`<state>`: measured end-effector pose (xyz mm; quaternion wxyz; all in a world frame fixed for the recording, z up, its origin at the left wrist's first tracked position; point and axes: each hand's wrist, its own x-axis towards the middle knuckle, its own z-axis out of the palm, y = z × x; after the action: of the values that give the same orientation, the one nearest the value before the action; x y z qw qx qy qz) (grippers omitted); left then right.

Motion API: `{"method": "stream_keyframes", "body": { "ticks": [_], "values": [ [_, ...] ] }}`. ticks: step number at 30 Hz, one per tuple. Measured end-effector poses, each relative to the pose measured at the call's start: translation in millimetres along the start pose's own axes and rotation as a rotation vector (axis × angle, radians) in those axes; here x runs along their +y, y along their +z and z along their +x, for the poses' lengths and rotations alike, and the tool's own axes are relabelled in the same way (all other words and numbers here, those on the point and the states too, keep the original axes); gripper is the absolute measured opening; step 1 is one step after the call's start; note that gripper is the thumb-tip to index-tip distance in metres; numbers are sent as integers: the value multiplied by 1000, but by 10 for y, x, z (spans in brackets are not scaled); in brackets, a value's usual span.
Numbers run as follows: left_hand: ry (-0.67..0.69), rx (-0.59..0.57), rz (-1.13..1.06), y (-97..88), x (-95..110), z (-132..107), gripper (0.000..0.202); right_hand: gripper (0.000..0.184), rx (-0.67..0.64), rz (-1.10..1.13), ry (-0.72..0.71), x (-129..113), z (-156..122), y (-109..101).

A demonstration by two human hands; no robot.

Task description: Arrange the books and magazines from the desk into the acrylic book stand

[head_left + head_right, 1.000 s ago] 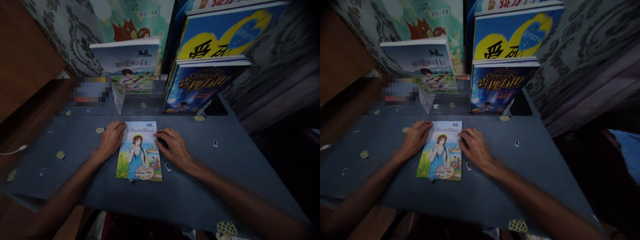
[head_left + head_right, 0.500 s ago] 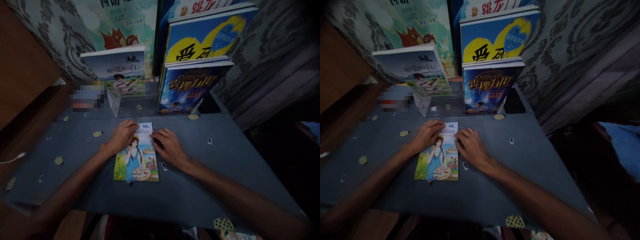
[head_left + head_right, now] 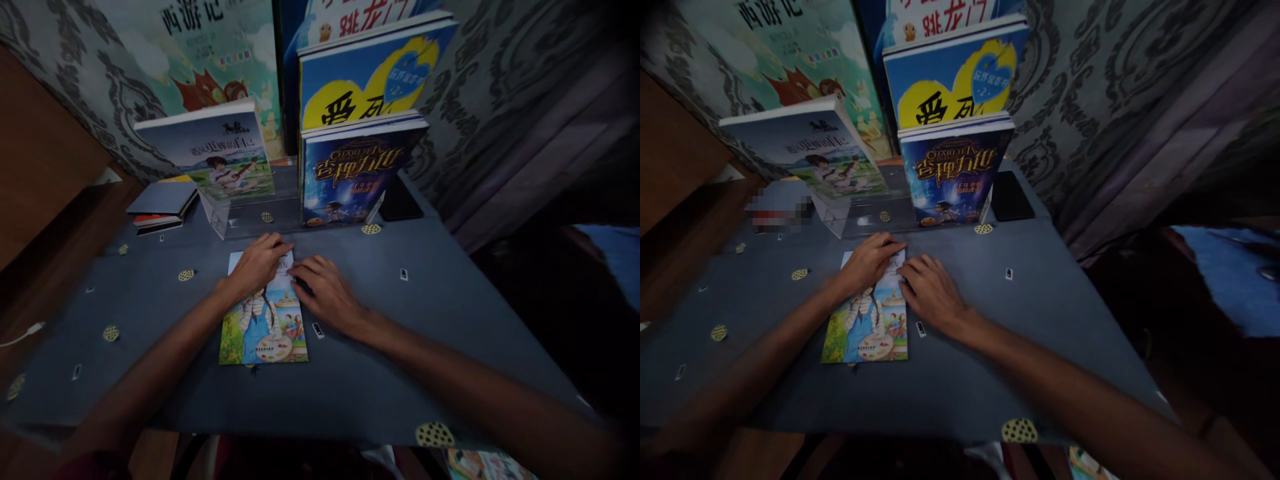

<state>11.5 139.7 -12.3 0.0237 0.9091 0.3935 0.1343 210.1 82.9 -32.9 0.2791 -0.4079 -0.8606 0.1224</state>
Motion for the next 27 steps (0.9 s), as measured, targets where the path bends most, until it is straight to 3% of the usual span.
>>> {"method": "stream_keyframes", "body": {
  "ticks": [9, 14, 19, 27],
  "values": [
    [11, 18, -25, 35, -30, -117, 43, 29, -24, -3, 39, 33, 30, 5],
    [30, 29, -20, 22, 6, -196, 43, 31, 29, 81, 64, 130, 55, 7],
    [42, -22, 5, -61, 186, -282, 45, 45, 101, 233, 90, 214, 55, 21],
    [95, -129, -19, -202, 548, -542, 40, 46, -12, 230, 70, 224, 61, 81]
  ]
}}
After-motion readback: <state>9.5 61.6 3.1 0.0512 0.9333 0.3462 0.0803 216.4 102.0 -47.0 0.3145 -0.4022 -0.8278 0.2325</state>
